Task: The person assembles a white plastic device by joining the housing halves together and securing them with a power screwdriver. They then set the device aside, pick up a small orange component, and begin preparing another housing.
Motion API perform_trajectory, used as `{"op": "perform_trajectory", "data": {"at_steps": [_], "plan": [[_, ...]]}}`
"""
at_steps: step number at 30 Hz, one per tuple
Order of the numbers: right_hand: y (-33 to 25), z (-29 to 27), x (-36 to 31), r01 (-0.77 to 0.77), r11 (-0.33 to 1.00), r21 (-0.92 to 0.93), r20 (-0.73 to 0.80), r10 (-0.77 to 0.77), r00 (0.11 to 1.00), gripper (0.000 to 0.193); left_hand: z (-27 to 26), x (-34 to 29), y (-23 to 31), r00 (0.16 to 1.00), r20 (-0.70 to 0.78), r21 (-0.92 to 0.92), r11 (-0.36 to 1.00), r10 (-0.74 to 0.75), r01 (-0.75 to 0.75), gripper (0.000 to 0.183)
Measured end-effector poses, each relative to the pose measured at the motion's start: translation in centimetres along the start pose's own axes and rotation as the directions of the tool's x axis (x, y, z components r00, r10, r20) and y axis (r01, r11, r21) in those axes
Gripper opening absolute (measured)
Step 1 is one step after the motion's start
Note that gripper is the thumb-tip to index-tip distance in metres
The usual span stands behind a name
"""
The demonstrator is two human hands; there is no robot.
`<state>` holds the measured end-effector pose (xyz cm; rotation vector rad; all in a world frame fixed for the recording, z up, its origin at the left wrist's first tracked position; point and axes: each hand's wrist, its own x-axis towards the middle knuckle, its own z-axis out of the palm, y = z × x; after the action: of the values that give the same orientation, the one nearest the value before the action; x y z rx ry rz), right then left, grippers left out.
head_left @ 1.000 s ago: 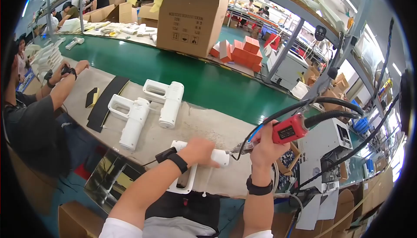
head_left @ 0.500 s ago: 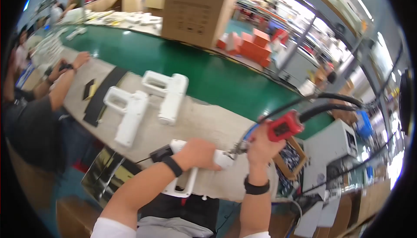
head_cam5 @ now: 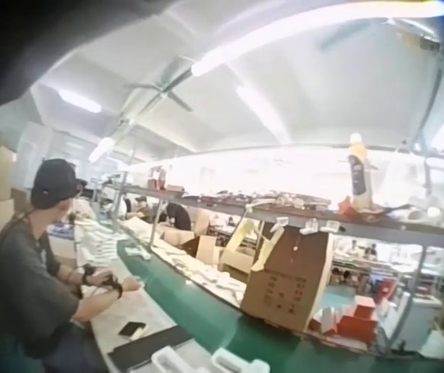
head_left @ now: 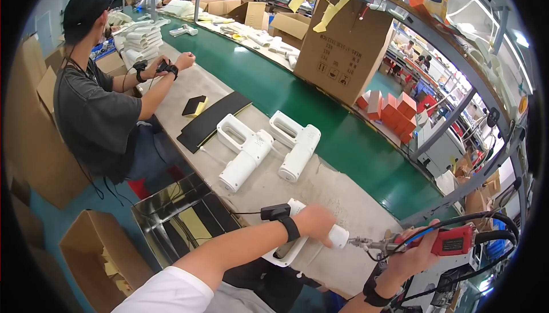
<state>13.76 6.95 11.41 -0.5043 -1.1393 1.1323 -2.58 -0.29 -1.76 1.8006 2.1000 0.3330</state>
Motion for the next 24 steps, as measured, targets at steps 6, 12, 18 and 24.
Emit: {"op": "perform_trajectory", "data": {"at_steps": [6, 12, 18, 24], "plan": [[0.7, 0.4, -1.2, -0.012, 0.997, -0.073, 0.011, 0.013, 1.0, 0.021, 0.2, 0.3, -0.4, 1.0, -0.025, 0.022, 1.0, 0.018, -0.017, 0.058], [1.7, 0.0, -1.2, -0.047, 0.995, -0.085, 0.061, 0.053, 0.997, 0.023, 0.5, 0.6, -0.4, 0.999, -0.03, 0.026, 1.0, 0.013, -0.012, 0.058], [0.5, 1.9, -2.3, -0.041, 0.999, 0.005, 0.04, 0.04, 0.998, 0.021, 1.4, 0.5, -1.2, 0.998, -0.066, 0.001, 1.0, 0.007, -0.007, 0.058], [1.5, 0.0, -1.5, -0.086, 0.996, -0.024, 0.056, 0.087, 0.995, 0.023, 1.8, 0.6, -0.8, 0.988, -0.145, 0.006, 0.999, 0.049, -0.049, 0.057]]}}
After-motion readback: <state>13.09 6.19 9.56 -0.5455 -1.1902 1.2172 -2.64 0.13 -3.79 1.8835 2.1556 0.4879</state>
